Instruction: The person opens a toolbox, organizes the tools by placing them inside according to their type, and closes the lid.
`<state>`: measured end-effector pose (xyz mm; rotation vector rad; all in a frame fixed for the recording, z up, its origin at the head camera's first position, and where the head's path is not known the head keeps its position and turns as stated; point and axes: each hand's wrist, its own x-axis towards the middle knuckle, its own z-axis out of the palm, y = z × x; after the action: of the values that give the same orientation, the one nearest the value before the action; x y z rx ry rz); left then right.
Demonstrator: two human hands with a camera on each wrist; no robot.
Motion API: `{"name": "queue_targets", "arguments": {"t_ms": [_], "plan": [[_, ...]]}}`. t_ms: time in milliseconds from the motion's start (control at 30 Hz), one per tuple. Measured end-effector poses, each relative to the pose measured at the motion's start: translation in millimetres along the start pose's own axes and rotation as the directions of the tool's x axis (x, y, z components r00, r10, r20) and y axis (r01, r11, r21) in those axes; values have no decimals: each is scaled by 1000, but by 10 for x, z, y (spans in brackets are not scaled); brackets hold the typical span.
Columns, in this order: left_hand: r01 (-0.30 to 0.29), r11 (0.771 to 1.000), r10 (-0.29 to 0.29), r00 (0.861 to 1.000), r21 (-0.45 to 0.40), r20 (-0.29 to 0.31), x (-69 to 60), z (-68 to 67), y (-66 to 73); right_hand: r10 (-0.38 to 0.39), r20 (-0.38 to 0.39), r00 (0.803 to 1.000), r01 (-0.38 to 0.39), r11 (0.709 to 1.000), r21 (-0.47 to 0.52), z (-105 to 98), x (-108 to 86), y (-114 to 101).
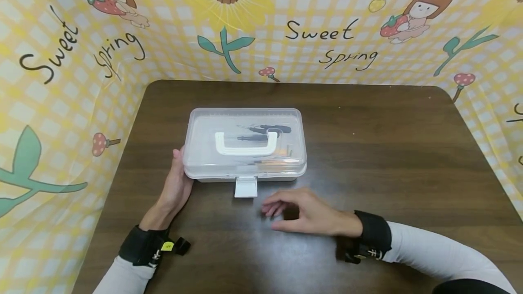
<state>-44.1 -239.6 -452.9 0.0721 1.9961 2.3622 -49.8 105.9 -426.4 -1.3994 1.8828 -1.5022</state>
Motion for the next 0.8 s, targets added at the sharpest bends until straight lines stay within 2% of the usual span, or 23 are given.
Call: {"name": "queue_targets", "arguments": {"t_ms": [33, 100, 167, 267, 367, 467, 600, 800], "plan": [[0, 1000, 0, 1000, 0, 2, 0, -2, 0, 77, -8, 997, -77, 996, 51, 33, -6, 34], [-2, 1000, 2, 1000, 0, 6, 3, -5, 2, 234, -18, 972, -228, 961, 155, 83, -4, 86], [-5, 1000, 5, 1000, 0, 11, 7, -10, 0, 375, -24, 927, -355, 894, 273, 110, 15, 114], [-9, 1000, 9, 1000, 0, 11, 11, -15, 0, 490, -17, 871, -436, 790, 430, 147, 60, 144], [-8, 1000, 8, 1000, 2, 9, 4, -23, -5, 535, -11, 845, -441, 709, 550, 197, 104, 168], [1, 1000, -1, 1000, 10, 6, -4, -26, -5, 564, -31, 825, -414, 641, 646, 255, 145, 190], [0, 1000, 0, 1000, 9, 7, -1, -26, -9, 583, -60, 811, -367, 585, 724, 322, 188, 204], [-8, 1000, 8, 1000, -5, 9, -3, -20, -14, 632, -86, 770, -329, 509, 795, 397, 266, 204]]}}
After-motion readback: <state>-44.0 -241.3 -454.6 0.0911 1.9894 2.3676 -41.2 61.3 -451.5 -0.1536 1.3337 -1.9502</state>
